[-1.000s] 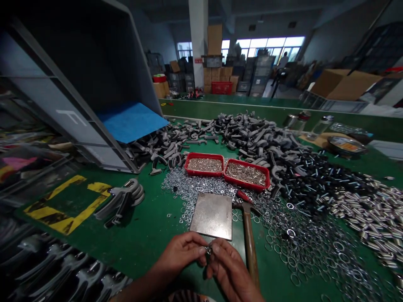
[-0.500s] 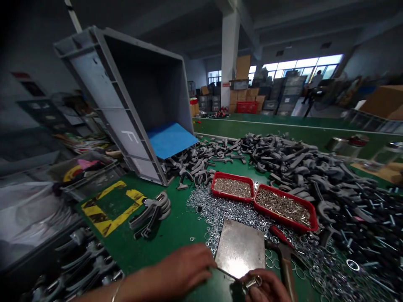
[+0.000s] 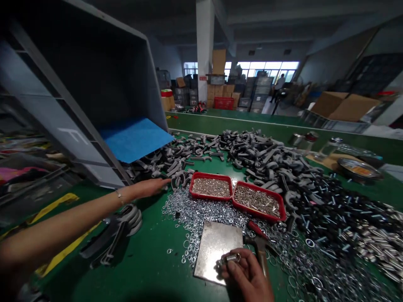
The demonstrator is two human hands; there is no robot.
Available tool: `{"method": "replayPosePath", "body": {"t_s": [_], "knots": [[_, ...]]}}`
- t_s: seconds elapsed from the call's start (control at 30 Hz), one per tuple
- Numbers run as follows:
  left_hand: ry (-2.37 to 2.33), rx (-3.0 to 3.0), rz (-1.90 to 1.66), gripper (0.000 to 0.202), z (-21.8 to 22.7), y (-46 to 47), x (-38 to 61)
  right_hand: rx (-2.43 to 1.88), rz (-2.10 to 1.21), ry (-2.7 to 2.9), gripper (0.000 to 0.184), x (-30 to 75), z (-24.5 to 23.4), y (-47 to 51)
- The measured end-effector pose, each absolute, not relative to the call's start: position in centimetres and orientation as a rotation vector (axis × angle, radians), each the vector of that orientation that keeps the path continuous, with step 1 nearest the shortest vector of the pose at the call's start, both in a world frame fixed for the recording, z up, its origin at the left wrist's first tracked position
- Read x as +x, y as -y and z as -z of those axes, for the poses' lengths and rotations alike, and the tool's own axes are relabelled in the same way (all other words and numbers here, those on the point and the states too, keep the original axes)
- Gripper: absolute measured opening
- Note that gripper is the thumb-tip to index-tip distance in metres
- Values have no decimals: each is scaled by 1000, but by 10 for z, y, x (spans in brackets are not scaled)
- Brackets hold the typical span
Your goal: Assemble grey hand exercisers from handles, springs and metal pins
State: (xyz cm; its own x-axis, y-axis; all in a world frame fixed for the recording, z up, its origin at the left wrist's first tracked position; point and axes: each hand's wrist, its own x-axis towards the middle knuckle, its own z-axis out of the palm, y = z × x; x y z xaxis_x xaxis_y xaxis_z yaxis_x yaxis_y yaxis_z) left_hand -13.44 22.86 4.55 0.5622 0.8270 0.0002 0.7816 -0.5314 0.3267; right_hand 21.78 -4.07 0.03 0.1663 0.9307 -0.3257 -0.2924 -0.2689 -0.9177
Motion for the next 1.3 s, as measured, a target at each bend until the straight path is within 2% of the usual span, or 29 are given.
{"method": "replayPosePath", "body": {"t_s": [0.1, 0.2, 0.33, 0.4, 0.5, 0.7, 0.93, 1.13, 1.23, 1.3], "knots": [[-1240, 2214, -464, 53, -61, -191, -113, -1263, -1427, 718, 35, 223, 1, 32], [-891, 1503, -639, 44, -62, -114, -71, -1210, -1457, 748, 35, 218, 0, 29], [-684, 1045, -655, 27, -19, -17, -8, -1220, -1457, 765, 37, 203, -8, 36], [-644, 932, -683, 28, 5, 7, 12, -1204, -1431, 791, 37, 196, -12, 43], [-616, 817, -740, 33, 20, 21, 26, -1164, -1383, 838, 35, 188, -20, 56], [-543, 575, -889, 35, 2, 32, 26, -1266, -1198, 862, 35, 186, -37, 70], [-458, 507, -856, 30, 12, 45, 35, -1314, -1178, 1048, 32, 186, -21, 73], [-356, 816, -462, 70, 13, 55, 28, -1155, -1506, 994, 30, 198, -13, 65], [-465, 778, -500, 56, 12, 57, 18, -1146, -1543, 1284, 28, 191, -15, 47], [-649, 756, -668, 42, 11, 54, 5, -1283, -1259, 1720, 29, 176, -14, 25]]}}
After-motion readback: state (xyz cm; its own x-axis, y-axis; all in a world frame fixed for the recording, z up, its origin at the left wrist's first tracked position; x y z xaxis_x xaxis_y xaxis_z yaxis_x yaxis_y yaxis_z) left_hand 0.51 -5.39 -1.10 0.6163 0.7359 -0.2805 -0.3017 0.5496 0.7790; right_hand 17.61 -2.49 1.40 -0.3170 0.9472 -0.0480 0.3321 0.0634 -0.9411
